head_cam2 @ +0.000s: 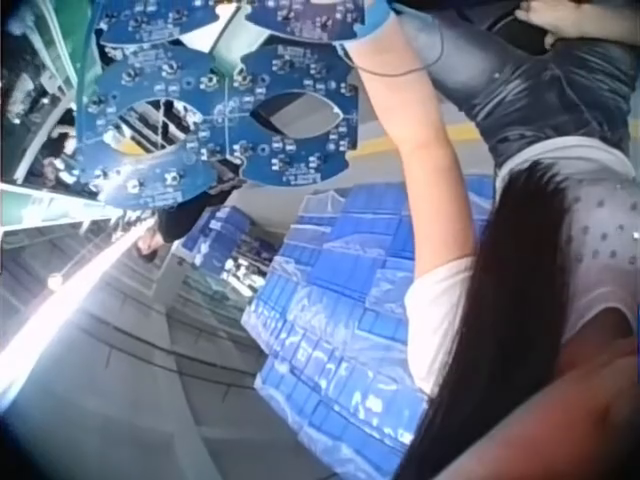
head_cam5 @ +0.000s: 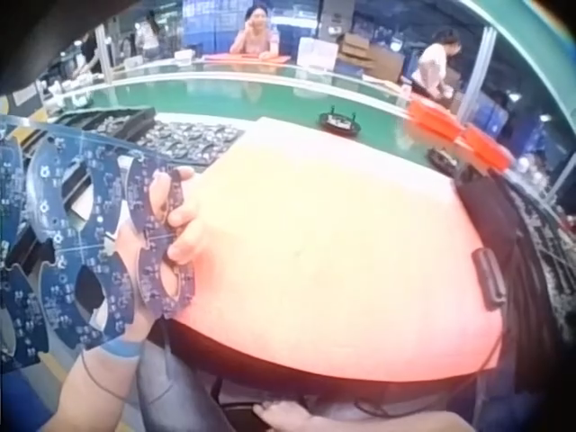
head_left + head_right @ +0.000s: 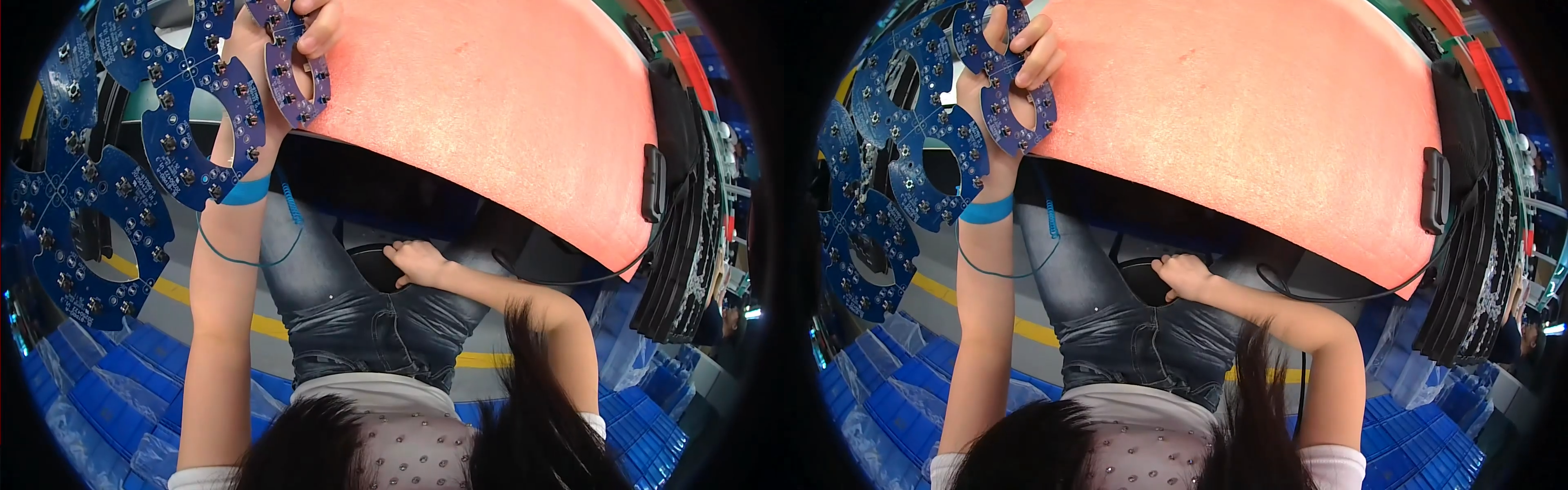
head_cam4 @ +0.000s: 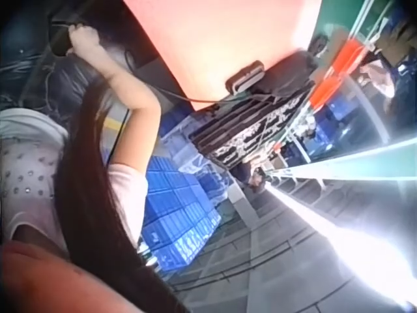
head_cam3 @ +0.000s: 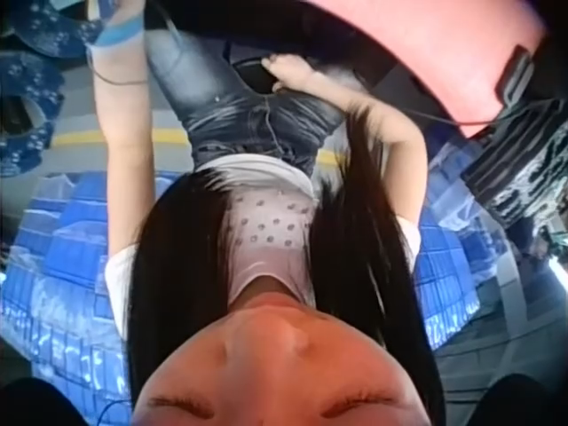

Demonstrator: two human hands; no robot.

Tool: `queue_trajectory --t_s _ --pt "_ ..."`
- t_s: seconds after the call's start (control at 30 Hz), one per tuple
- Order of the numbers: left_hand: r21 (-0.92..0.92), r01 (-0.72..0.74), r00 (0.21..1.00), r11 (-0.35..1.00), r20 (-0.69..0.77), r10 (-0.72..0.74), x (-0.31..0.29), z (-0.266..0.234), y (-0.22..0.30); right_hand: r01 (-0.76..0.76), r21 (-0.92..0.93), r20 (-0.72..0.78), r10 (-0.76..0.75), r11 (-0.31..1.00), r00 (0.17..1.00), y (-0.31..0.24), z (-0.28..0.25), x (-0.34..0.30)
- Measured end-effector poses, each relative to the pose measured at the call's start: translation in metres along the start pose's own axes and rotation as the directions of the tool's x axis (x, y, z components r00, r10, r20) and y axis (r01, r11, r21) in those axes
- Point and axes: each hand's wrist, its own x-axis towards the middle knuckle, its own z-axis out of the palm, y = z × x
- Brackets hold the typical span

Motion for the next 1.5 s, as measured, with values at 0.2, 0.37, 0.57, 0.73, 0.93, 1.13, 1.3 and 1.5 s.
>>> queue_trajectory --t_s 0.2,0.37,0.57,0.73,0.93,1.13,1.3,1.5 --pt "0.041 -0.015 1.0 0.999 -0.016 0.015 0.007 0.008 0.0 -0.306 0.276 -0.501 0.408 0.911 0.763 0.057 -0.045 0.009" --pt "-0.071 0.074 0.988 0.995 0.144 -0.063 0.009 -0.013 0.005 0.397 0.143 -0.547 -0.262 0.906 0.795 -0.031 -0.073 0.015" --pt "0.033 0.029 0.995 0.999 -0.099 -0.026 -0.007 0.006 0.006 0.698 0.336 -0.44 -0.55 0.633 0.71 -0.074 -0.024 0.035" --pt "0.025 0.028 0.999 0.999 -0.033 -0.027 -0.01 -0.001 0.003 0.553 0.573 -0.319 -0.457 0.604 0.83 -0.068 -0.025 0.038" --pt "0.066 -0.05 0.998 0.997 0.029 0.049 -0.001 -0.004 -0.002 -0.015 0.729 -0.205 0.239 0.684 0.949 -0.011 -0.026 0.077" --pt "0.079 0.01 1.0 0.997 0.004 -0.011 0.001 -0.007 0.019 0.145 0.528 -0.842 0.494 0.837 0.215 0.027 -0.103 -0.006" --pt "0.056 0.042 0.997 0.998 0.061 -0.045 0.009 -0.01 0.01 -0.086 0.526 -0.547 0.414 0.846 0.728 0.037 -0.06 -0.07" --pt "0.266 0.089 0.996 0.96 -0.04 -0.082 0.017 0.009 0.008 -0.027 0.525 -0.485 0.325 0.851 0.812 -0.047 -0.112 -0.151"
